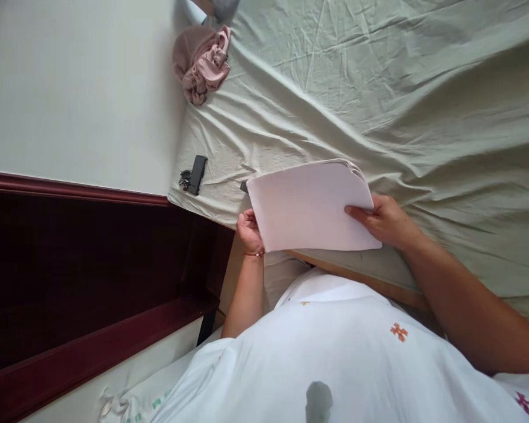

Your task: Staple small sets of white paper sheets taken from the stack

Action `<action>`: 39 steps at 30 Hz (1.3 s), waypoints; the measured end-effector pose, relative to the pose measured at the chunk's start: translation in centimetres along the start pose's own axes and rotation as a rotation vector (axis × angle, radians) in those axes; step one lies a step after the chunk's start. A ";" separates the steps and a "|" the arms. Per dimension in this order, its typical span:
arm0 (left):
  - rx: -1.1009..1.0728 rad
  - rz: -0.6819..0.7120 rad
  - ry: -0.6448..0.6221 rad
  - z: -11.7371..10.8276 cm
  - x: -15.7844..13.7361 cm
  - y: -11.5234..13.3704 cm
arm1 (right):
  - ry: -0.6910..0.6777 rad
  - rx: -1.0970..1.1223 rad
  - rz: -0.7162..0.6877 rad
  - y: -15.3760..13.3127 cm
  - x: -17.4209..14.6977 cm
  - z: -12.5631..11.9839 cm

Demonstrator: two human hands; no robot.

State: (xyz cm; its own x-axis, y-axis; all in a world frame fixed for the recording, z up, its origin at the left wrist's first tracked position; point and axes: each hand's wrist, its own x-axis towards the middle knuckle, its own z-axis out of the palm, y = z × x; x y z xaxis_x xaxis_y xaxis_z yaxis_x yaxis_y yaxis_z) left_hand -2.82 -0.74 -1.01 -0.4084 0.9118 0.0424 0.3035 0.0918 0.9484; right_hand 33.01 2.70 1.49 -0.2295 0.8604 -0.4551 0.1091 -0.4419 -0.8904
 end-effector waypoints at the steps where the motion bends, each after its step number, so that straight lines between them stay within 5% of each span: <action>1: -0.053 -0.011 0.023 -0.1 0.2 0.2 | 0.009 0.003 -0.008 -0.2 -0.1 0.0; 5: -0.229 -0.070 0.012 -0.1 0.2 1.0 | 0.065 0.162 0.049 -1.2 -0.4 0.4; 14: -0.051 -0.033 0.085 0.8 0.2 0.9 | 0.160 0.332 0.046 -1.1 -0.1 0.7; 23: -0.167 -0.034 -0.001 0.4 -0.2 1.1 | 0.319 0.412 -0.039 -1.6 0.0 0.8; 39: -0.105 -0.027 0.042 0.7 0.1 1.1 | 0.246 0.316 0.009 -1.2 0.2 0.4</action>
State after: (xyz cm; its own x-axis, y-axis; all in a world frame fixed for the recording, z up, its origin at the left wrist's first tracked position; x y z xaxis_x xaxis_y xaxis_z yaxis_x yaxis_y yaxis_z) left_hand -1.93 -0.29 -0.22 -0.4514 0.8919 0.0276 0.2008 0.0715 0.9770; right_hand 32.49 3.31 2.50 0.0125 0.8743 -0.4852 -0.2016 -0.4731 -0.8577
